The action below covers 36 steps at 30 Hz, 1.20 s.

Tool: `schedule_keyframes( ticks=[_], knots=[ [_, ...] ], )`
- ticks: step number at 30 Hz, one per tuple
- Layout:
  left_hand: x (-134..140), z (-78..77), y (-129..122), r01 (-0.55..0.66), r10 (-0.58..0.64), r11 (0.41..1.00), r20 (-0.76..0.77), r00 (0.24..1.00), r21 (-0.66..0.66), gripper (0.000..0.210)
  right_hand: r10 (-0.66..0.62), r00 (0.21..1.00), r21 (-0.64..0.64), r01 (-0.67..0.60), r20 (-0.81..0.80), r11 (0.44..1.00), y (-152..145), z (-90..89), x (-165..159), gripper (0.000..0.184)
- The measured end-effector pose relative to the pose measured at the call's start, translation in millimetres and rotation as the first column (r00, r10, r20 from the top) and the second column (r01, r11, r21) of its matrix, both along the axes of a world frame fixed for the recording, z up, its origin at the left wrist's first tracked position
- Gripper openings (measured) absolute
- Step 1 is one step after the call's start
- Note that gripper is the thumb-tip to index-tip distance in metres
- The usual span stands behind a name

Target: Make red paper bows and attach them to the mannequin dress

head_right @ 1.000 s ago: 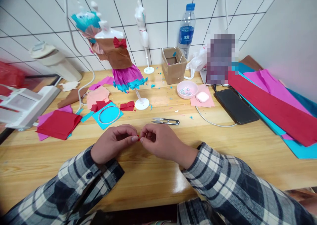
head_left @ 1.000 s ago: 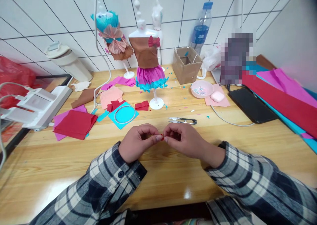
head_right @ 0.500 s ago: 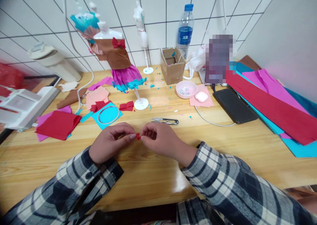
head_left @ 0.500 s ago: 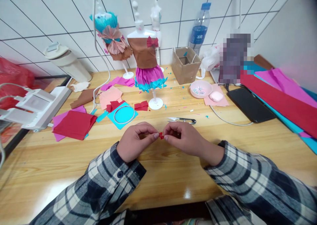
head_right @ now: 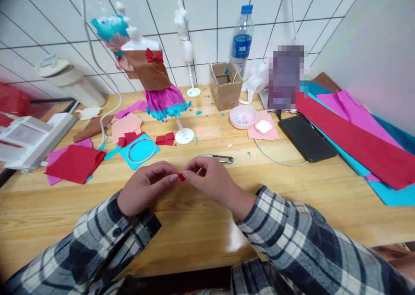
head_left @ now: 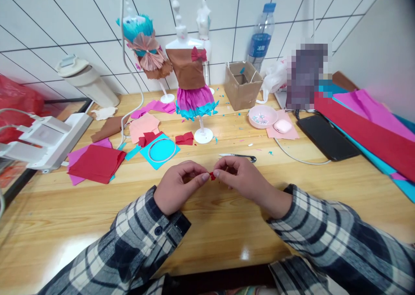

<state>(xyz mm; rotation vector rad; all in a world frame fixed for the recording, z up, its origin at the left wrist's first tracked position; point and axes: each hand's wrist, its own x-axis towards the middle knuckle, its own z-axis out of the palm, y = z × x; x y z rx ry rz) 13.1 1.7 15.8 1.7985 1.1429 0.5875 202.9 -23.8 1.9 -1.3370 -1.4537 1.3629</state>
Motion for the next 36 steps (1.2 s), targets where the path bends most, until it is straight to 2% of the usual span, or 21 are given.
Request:
schedule_keyframes(
  ticks=[2, 4, 7, 9, 13, 17, 21, 24, 27, 29, 32, 34, 36],
  knots=[
    [1.2, 0.5, -2.1, -0.043, 0.043, 0.997, 0.010, 0.999, 0.057, 0.021, -0.037, 0.999, 0.010, 0.037, -0.006, 0.999, -0.1, -1.4, 0.0, 0.012],
    [1.8, 2.1, -5.2, -0.084, 0.089, 0.967, -0.009, 0.996, 0.242, 0.019, -0.050, 0.999, 0.008, 0.050, 0.000, 0.999, -0.3, -2.7, -0.3, 0.012],
    [1.1, 5.0, -10.3, -0.074, 0.140, 0.828, -0.078, 0.987, 0.556, 0.014, -0.069, 0.998, -0.014, 0.069, -0.014, 0.998, -0.7, -3.6, -1.1, 0.013],
    [-0.1, 5.4, -12.3, -0.020, 0.144, 0.738, -0.129, 0.981, 0.674, 0.013, -0.087, 0.995, -0.027, 0.086, -0.040, 0.996, -1.1, -3.2, -1.6, 0.014],
    [-2.1, 1.7, -10.6, 0.050, 0.111, 0.638, -0.155, 0.982, 0.769, 0.007, -0.082, 0.994, -0.047, 0.079, -0.072, 0.996, -2.3, -2.2, -2.7, 0.016],
    [-2.4, -0.8, -7.5, 0.069, 0.064, 0.603, -0.134, 0.989, 0.795, 0.005, -0.067, 0.994, -0.060, 0.062, -0.081, 0.996, -3.5, -1.2, -4.0, 0.018],
    [-1.4, 1.1, -8.4, 0.066, 0.055, 0.647, -0.133, 0.990, 0.760, 0.004, -0.045, 0.993, -0.066, 0.038, -0.113, 0.997, -4.0, 0.3, -3.8, 0.017],
    [-1.9, 3.4, -8.6, 0.001, 0.060, 0.761, -0.072, 0.996, 0.649, 0.007, -0.031, 0.994, -0.059, 0.025, -0.101, 0.998, -4.4, 1.4, -3.3, 0.015],
    [-3.0, 3.7, -6.2, -0.094, 0.090, 0.915, 0.029, 0.996, 0.392, 0.015, -0.045, 0.993, -0.041, 0.040, -0.110, 0.998, -4.5, 2.2, -2.8, 0.015],
    [-2.6, 2.3, -4.6, -0.060, 0.052, 0.983, 0.051, 0.997, 0.172, 0.019, -0.066, 0.989, -0.028, 0.062, -0.133, 0.998, -4.3, 2.3, -2.5, 0.014],
    [0.4, -1.1, -5.4, 0.040, -0.037, 0.998, 0.066, 0.997, -0.055, 0.023, -0.066, 0.985, -0.023, 0.063, -0.160, 0.998, -4.2, 1.8, -2.1, 0.014],
    [3.0, -2.2, -8.0, 0.029, -0.023, 0.997, 0.081, 0.996, -0.070, 0.022, -0.051, 0.985, -0.021, 0.048, -0.164, 0.999, -4.3, 1.8, -2.1, 0.015],
    [5.0, -1.3, -10.9, -0.008, 0.008, 1.000, 0.074, 0.997, 0.002, 0.020, -0.037, 0.986, -0.025, 0.034, -0.161, 0.999, -4.6, 2.4, -2.1, 0.016]
  ],
)
